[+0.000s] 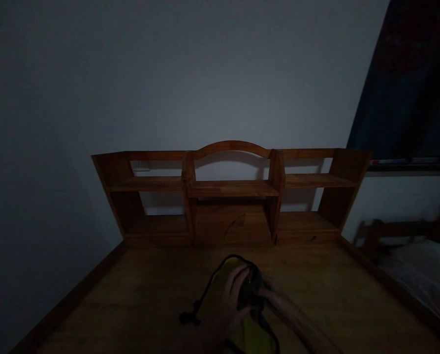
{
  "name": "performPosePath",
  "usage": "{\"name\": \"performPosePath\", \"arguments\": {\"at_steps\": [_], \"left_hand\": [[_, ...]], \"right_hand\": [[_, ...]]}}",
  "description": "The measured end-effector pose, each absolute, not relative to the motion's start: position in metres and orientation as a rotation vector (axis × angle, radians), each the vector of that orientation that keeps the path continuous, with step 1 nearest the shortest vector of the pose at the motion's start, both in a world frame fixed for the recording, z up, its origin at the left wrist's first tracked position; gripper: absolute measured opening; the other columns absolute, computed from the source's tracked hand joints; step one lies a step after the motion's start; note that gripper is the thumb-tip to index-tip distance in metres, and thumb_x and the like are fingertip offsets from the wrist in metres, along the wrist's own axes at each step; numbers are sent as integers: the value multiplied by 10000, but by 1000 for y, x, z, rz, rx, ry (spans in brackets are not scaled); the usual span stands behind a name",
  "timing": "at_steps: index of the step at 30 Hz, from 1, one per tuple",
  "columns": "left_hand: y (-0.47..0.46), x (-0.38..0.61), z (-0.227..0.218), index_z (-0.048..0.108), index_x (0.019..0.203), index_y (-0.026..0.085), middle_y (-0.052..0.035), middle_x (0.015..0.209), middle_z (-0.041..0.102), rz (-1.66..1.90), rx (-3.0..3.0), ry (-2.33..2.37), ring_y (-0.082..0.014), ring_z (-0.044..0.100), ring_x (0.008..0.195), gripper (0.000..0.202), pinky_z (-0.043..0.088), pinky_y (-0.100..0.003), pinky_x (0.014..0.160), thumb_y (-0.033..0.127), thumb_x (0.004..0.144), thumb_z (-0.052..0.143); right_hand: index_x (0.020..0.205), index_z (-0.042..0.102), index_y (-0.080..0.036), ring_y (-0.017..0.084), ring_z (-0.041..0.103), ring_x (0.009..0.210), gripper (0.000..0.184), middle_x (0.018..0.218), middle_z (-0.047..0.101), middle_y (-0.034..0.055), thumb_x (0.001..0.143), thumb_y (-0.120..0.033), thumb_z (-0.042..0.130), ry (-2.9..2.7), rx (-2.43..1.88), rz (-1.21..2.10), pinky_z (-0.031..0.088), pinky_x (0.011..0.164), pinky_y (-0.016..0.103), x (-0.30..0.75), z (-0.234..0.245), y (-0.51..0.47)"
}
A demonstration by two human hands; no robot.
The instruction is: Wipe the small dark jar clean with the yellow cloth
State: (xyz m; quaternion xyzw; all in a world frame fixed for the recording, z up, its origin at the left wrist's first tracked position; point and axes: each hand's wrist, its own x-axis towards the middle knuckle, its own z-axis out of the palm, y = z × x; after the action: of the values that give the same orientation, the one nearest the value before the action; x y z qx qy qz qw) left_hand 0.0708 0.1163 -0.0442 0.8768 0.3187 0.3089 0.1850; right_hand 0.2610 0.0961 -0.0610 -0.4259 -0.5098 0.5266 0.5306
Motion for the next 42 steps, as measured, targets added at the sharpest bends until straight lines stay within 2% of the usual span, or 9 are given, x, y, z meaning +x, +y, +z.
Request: {"name": "performPosePath", "arguments": {"at_steps": [4,9,13,16,20,25,32,37,42], "left_hand": [[115,71,-46,209,1454,297,-48,1502,267,752,2646,843,-258,337,1345,753,361,-426,1084,122,809,555],[122,70,-45,223,1444,270,-46,1471,296,729,2621,841,-234,357,1324,823,339,-382,1097,52,696,491],[121,70,-41,204,1448,304,-23,1470,300,672,2580,844,-224,357,1322,881,328,-376,1103,36,655,479],[118,71,-41,191,1454,315,-12,1479,295,663,2593,818,-216,350,1329,880,315,-360,1107,45,672,489],[118,72,-46,246,1443,265,-40,1455,348,769,2645,806,-237,355,1323,817,310,-372,1107,89,694,521],[121,74,-51,291,1425,231,-70,1434,377,950,2744,856,-275,338,1326,795,288,-455,1111,72,680,517],[122,76,-48,337,1384,207,-104,1362,440,1177,2648,986,-268,405,1274,697,346,-465,1074,75,732,545],[126,76,-49,357,1363,193,-125,1335,454,1253,2552,1031,-285,436,1249,718,383,-470,1044,116,698,618],[133,77,-51,373,1320,181,-126,1275,499,1333,2306,1101,-286,500,1181,760,433,-463,996,201,642,714]], "right_hand": [[1077,664,-146,286,613,991,358,1053,684,93,766,-308,596,-1353,-1098,1015,477,890,394,257,-58,91],[1163,633,-161,251,659,862,367,1021,696,105,838,-242,483,-1554,-1260,660,516,793,340,256,-49,84],[1186,617,-175,238,674,831,377,1016,700,105,857,-200,435,-1697,-1315,493,516,753,317,263,-45,78],[1115,651,-182,242,678,785,327,957,711,99,849,-207,462,-1771,-1352,360,509,723,314,271,-49,75],[896,688,-182,237,647,649,166,769,706,77,789,-264,591,-1650,-1480,261,485,628,300,279,-58,78],[870,635,-179,199,615,705,127,787,671,30,778,-262,604,-1516,-1425,444,466,640,254,274,-60,85],[829,635,-167,148,535,645,210,690,593,-15,816,-376,635,-1340,-1277,696,408,569,210,258,-47,90],[1001,676,-182,217,617,847,373,903,686,33,730,-429,745,-1181,-1092,1051,478,750,286,258,-46,95],[1098,672,-195,276,594,1060,427,1057,685,73,725,-377,773,-1017,-934,1321,435,928,392,262,-51,95]]}}
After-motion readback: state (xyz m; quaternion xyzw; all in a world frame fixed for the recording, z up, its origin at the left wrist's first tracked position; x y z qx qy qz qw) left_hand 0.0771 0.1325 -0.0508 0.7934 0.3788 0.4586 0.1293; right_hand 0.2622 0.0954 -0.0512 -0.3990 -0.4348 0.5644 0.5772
